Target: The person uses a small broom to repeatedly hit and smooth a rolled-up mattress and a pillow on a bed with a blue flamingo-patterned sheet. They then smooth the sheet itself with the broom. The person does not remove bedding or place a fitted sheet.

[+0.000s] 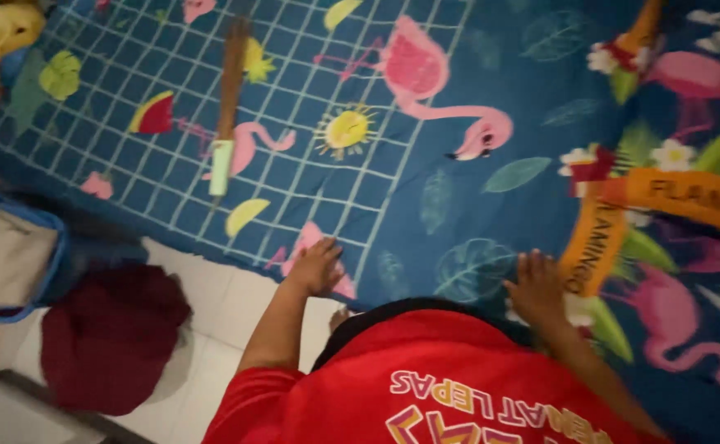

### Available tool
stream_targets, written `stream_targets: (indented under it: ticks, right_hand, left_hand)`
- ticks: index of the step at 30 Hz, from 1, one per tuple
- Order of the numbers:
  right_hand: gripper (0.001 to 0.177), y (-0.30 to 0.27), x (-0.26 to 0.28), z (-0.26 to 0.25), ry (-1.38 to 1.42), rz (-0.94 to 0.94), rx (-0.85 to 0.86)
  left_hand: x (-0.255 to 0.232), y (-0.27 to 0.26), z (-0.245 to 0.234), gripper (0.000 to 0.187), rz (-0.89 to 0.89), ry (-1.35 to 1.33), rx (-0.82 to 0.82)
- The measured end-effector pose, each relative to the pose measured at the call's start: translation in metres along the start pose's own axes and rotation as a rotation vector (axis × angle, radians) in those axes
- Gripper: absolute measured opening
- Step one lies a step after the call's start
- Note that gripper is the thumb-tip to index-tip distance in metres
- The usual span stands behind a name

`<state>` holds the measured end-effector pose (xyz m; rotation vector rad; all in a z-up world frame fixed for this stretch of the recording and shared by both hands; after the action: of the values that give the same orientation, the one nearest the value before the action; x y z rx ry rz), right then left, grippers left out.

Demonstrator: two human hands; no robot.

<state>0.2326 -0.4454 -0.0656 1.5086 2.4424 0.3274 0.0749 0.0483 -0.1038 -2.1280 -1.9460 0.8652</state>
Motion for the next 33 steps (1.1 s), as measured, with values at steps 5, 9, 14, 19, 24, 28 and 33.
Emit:
stream_targets:
  ticks: [5, 9, 14, 19, 24, 28, 33]
  right_hand:
    - [0.081, -0.021, 0.029, 0.027, -0.155, 0.204, 0.637]
    - [0.078, -0.028, 0.068, 0.048, -0.223, 0.243, 0.752]
    - [0.067, -0.041, 0.15, -0.007, -0.159, 0.184, 0.556]
    - [0.058, -0.061, 0.186, -0.02, -0.074, 0.406, 0.788]
    - [0.062, -0.052, 0.215, 0.024, 0.094, 0.492, 0.758]
    - [0.043, 0.023, 0.266, -0.017, 0.98, 0.691, 0.446]
    - [0.076, 0.08, 0.341, -0.013, 1.652, 1.0, 0.859]
  left_hand:
    - [0.107, -0.021, -0.08, 0.049, -0.115, -0.088, -0.438]
    - [0.22, -0.019, -0.114, 0.041, -0.156, -0.084, -0.721]
    - [0.307, -0.012, -0.13, 0.049, -0.297, -0.189, -0.672]
    - [0.326, 0.002, -0.138, 0.038, -0.314, -0.21, -0.633]
    - [0.283, 0.031, -0.121, 0.033, -0.226, -0.506, -0.579]
    - [0.136, 0.018, -0.111, 0.038, 0.109, -1.212, -0.698]
    - [-0.009, -0.007, -0.081, 0.039, 0.371, -1.436, -0.389]
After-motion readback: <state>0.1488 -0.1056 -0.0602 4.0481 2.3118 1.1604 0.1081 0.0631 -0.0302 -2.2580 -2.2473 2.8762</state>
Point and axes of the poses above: each hand's wrist, its own y-axis towards the middle knuckle, its own z-axis out of the palm, x = y × z, the point moved 6 cm from there along y, towards the middle knuckle, and after that the axes turned 13 degrees about z, right-handed, at the moved point
